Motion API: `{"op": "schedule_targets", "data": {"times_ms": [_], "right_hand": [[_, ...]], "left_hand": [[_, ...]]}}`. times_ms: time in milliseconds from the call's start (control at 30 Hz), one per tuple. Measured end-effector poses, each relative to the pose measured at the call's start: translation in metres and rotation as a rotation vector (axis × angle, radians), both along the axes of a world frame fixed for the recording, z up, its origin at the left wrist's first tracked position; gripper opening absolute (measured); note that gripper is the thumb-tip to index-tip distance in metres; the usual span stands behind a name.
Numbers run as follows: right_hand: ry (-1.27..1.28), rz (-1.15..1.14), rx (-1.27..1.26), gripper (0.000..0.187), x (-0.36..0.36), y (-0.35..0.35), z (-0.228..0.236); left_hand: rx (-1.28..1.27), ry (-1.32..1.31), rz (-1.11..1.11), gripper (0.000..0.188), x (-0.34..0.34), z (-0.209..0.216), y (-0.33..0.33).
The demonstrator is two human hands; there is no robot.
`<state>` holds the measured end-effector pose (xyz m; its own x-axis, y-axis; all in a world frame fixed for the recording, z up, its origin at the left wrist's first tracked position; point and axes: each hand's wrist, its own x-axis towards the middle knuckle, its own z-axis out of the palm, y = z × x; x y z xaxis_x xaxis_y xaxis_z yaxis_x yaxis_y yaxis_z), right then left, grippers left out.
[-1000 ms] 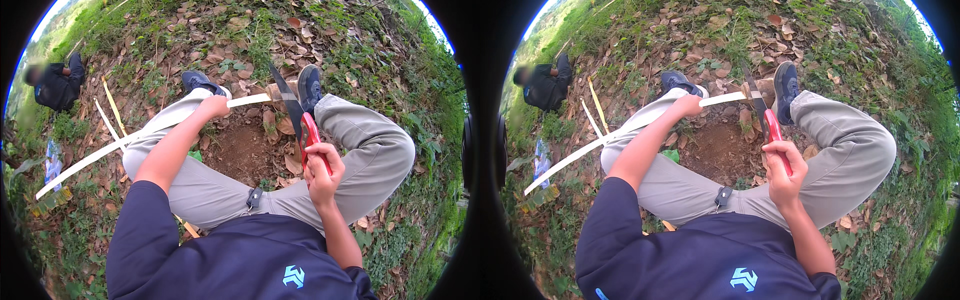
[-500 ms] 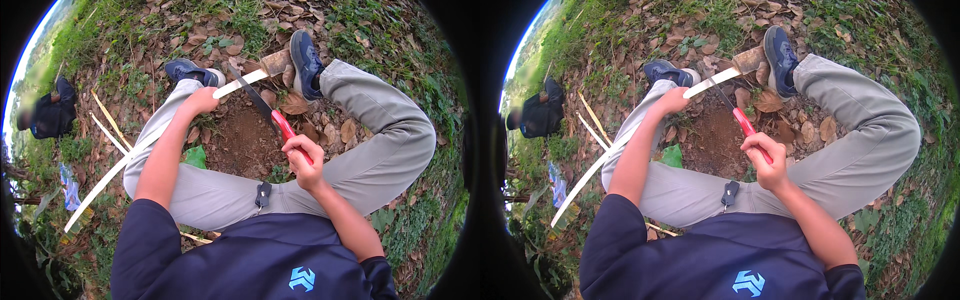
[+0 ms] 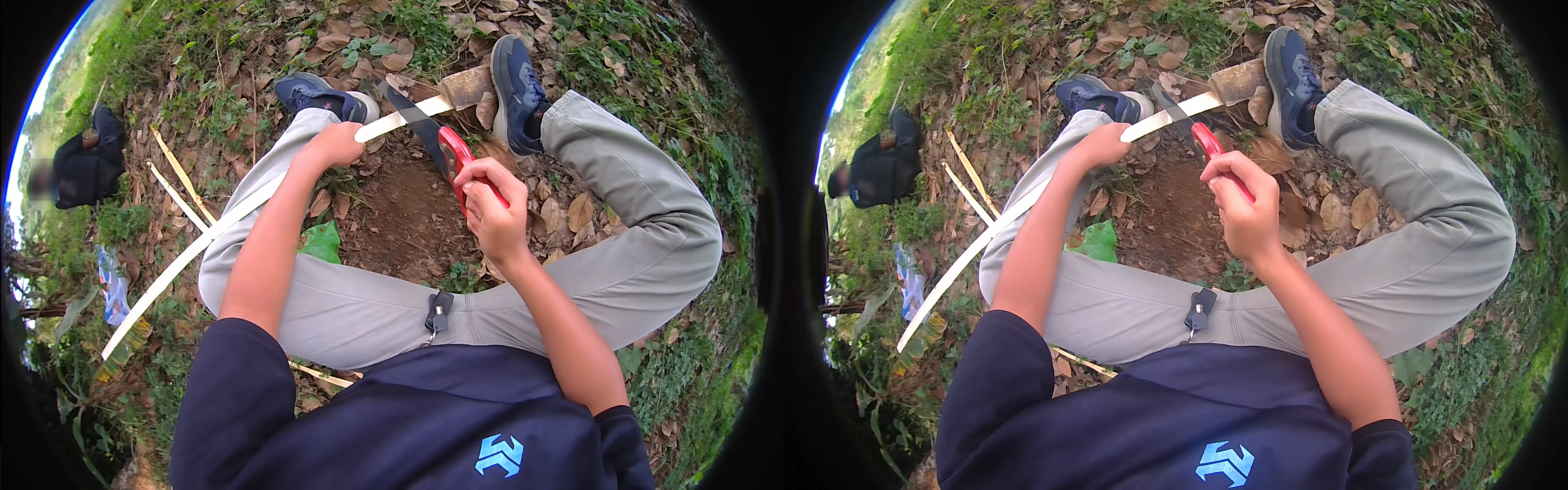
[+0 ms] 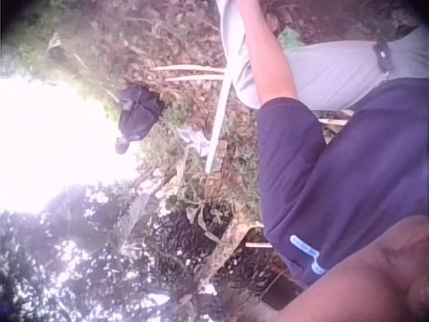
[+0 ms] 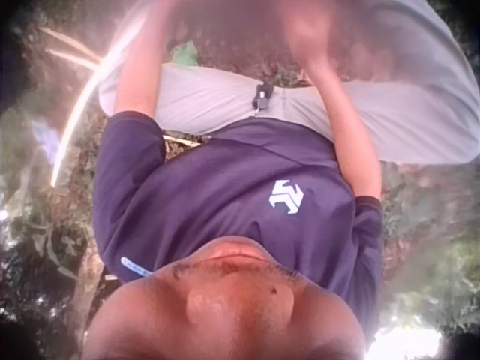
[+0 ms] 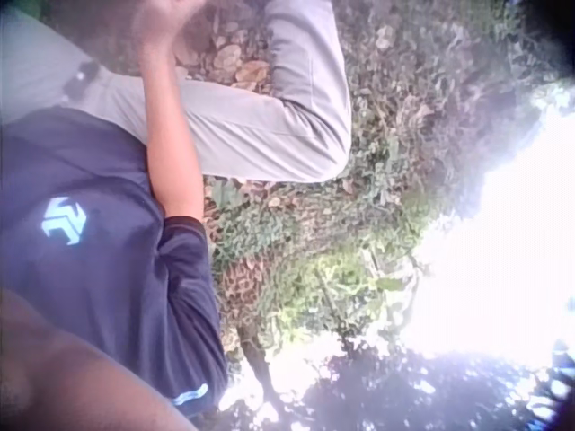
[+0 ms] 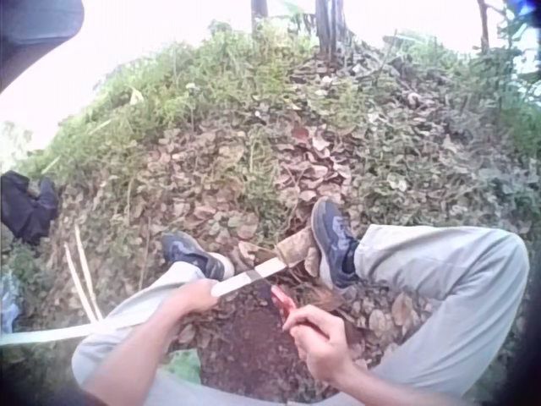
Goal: The person sits on the ground and uses a red knife to shave thin strips from a long piece of light-colored wood. They hold the wood steady with their left hand and foot while scraping the blade along its length to create fine shavings.
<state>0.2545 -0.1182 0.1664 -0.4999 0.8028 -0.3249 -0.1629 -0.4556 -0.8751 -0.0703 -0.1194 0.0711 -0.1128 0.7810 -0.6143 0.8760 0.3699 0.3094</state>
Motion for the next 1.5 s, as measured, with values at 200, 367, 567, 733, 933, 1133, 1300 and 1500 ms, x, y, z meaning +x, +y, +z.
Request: {"op": "schedule_targets", "data": {"times_ms": [200, 367, 567, 733, 933, 1133, 1300, 1500], "right_hand": [[-0.027, -0.012, 0.041, 0.01, 0.03, -0.016, 0.023], [-0.004, 0.044, -0.02, 0.007, -0.016, 0.018, -0.009], [-0.03, 0.045, 0.045, 0.009, 0.036, 0.002, 0.029], [-0.004, 0.086, 0.046, 0.01, -0.007, 0.022, -0.018], [-0.076, 0.104, 0.057, 0.01, 0.023, 0.006, 0.025], [-0.028, -0.012, 0.101, 0.011, -0.016, 0.018, -0.031], [-0.14, 0.064, 0.093, 0.01, 0.016, 0.019, 0.031], [-0.164, -0.056, 0.247, 0.015, -0.021, 0.038, -0.02]], "left_hand": [[0.045, 0.02, 0.056, 0.031, 0.009, 0.003, -0.007], [0.059, 0.044, 0.048, 0.03, 0.008, 0.006, -0.003], [-0.004, 0.059, 0.065, 0.032, 0.009, 0.005, -0.012], [0.021, 0.106, 0.033, 0.033, 0.01, -0.001, -0.003], [0.041, 0.124, 0.043, 0.034, 0.006, 0.006, -0.014], [0.044, 0.171, 0.017, 0.036, 0.011, 0.005, -0.007], [0.015, 0.216, 0.02, 0.037, 0.017, 0.013, -0.012], [0.053, 0.237, -0.007, 0.04, 0.022, 0.012, -0.006]]}}
